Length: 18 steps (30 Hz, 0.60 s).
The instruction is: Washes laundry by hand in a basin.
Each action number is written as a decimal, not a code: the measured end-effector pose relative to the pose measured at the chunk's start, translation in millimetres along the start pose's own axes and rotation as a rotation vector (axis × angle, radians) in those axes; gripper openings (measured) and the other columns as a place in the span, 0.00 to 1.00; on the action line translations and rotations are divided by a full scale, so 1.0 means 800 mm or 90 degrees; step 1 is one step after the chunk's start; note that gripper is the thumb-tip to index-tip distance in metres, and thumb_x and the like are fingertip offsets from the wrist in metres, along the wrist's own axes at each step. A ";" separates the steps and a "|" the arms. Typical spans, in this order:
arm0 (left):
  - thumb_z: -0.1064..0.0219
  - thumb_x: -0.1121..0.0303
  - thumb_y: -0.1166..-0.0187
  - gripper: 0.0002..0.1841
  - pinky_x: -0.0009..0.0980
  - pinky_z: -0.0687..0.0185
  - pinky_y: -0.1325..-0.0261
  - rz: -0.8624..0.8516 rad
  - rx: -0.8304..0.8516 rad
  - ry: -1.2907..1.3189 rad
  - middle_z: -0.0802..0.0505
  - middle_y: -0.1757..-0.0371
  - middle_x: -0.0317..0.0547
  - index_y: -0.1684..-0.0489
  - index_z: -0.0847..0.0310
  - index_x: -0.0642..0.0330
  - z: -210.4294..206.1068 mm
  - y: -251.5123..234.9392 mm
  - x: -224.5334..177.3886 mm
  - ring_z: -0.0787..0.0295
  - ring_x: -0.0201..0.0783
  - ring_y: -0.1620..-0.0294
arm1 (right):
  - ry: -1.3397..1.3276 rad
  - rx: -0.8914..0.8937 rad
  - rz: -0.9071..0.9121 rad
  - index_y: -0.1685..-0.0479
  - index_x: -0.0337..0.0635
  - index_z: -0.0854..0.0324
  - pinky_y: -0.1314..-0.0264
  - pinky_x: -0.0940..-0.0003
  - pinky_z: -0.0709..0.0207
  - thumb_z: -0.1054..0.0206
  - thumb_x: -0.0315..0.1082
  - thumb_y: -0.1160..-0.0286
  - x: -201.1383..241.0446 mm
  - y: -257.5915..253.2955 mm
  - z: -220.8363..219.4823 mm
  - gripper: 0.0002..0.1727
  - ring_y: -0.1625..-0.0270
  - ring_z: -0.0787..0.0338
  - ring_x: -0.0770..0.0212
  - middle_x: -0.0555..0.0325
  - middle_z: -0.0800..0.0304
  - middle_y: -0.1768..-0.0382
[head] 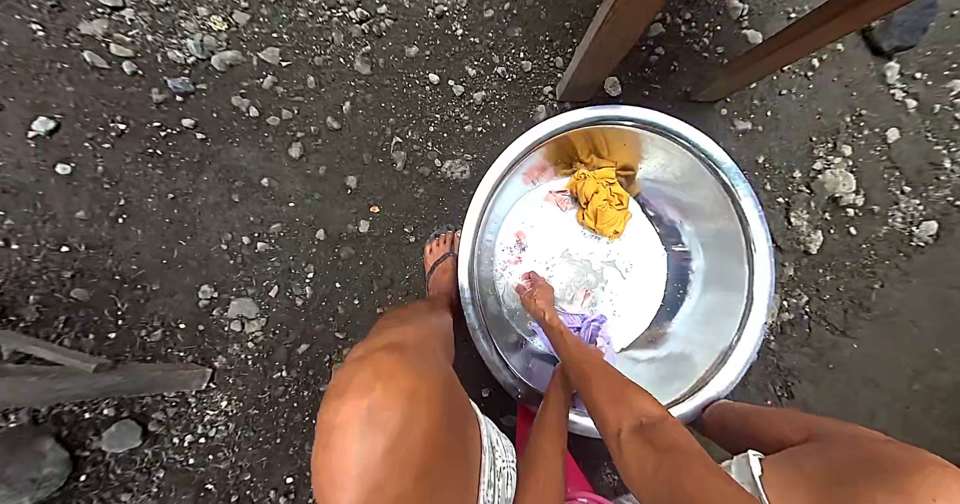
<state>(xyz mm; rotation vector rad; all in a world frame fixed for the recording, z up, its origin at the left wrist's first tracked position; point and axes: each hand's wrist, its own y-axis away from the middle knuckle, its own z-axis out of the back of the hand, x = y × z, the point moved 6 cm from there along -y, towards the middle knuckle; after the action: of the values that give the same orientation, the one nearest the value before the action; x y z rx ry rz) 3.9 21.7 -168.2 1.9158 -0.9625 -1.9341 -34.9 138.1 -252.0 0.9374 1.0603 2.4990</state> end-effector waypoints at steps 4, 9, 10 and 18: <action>0.50 0.62 0.07 0.27 0.40 0.24 0.26 -0.104 0.178 -0.087 0.17 0.34 0.84 0.32 0.26 0.87 -0.016 -0.041 0.042 0.17 0.66 0.30 | 0.016 -0.023 -0.035 0.23 0.38 0.25 0.24 0.43 0.25 0.28 0.42 0.22 0.013 -0.010 -0.030 0.30 0.24 0.21 0.35 0.30 0.27 0.24; 0.46 0.70 0.09 0.22 0.35 0.45 0.14 0.292 0.070 0.016 0.23 0.20 0.70 0.24 0.30 0.80 0.009 0.004 -0.073 0.31 0.51 0.15 | -0.006 -0.025 0.039 0.35 0.31 0.18 0.24 0.47 0.27 0.33 0.32 0.21 0.028 -0.024 -0.033 0.19 0.28 0.19 0.38 0.30 0.19 0.33; 0.45 0.69 0.09 0.23 0.33 0.40 0.16 0.225 0.076 0.024 0.22 0.22 0.72 0.26 0.29 0.82 0.010 0.003 -0.060 0.27 0.52 0.17 | -0.052 -0.034 0.075 0.40 0.29 0.16 0.26 0.49 0.25 0.31 0.31 0.22 0.031 -0.024 -0.030 0.17 0.33 0.16 0.39 0.31 0.16 0.38; 0.44 0.55 0.09 0.28 0.42 0.35 0.15 0.088 0.082 0.043 0.18 0.24 0.62 0.22 0.27 0.71 -0.044 -0.053 0.100 0.23 0.49 0.21 | -0.365 0.031 0.231 0.51 0.31 0.15 0.53 0.64 0.14 0.27 0.31 0.26 0.033 0.043 0.033 0.12 0.54 0.10 0.60 0.47 0.10 0.55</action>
<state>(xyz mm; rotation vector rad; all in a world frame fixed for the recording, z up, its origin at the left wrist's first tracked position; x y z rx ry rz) 40.7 -4.5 -254.1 1.9132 -1.1917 -1.7577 -37.5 141.1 -200.9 1.8535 0.8146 2.2197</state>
